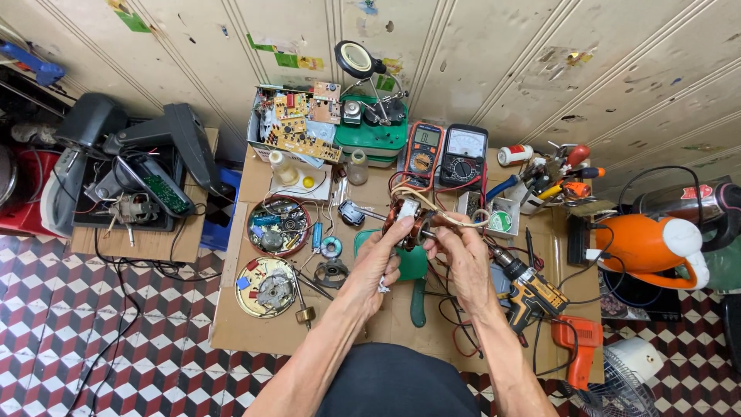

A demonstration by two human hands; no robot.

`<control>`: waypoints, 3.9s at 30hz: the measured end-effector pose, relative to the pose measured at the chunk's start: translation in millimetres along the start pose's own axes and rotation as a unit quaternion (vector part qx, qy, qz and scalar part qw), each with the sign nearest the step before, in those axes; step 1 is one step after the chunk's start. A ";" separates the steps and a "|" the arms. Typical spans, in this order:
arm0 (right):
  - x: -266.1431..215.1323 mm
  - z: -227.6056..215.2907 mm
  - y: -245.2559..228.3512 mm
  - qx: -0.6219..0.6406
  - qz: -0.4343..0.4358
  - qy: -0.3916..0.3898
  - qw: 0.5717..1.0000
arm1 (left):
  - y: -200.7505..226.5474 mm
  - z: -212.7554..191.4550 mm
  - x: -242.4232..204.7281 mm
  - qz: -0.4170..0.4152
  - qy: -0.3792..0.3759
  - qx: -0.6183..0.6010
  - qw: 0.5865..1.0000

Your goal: Inspect and reassemble a small electric motor component on a workbench.

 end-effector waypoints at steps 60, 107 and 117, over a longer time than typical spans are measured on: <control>-21.9 -45.2 95.3 0.459 0.082 -0.009 0.884 | -8.4 39.4 -51.8 0.291 0.088 0.344 0.888; -13.5 -20.2 76.8 0.452 0.121 0.012 0.884 | 5.2 36.8 -45.2 0.247 0.122 0.285 0.918; -14.6 -28.4 80.9 0.403 0.088 -0.007 0.911 | 4.3 34.1 -42.0 0.207 0.101 0.218 0.948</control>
Point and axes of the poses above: each hand's wrist, its own x-axis towards the middle knuckle, its own z-axis out of the palm, y = z × x, the point moved 1 cm from there along x, towards the middle knuckle
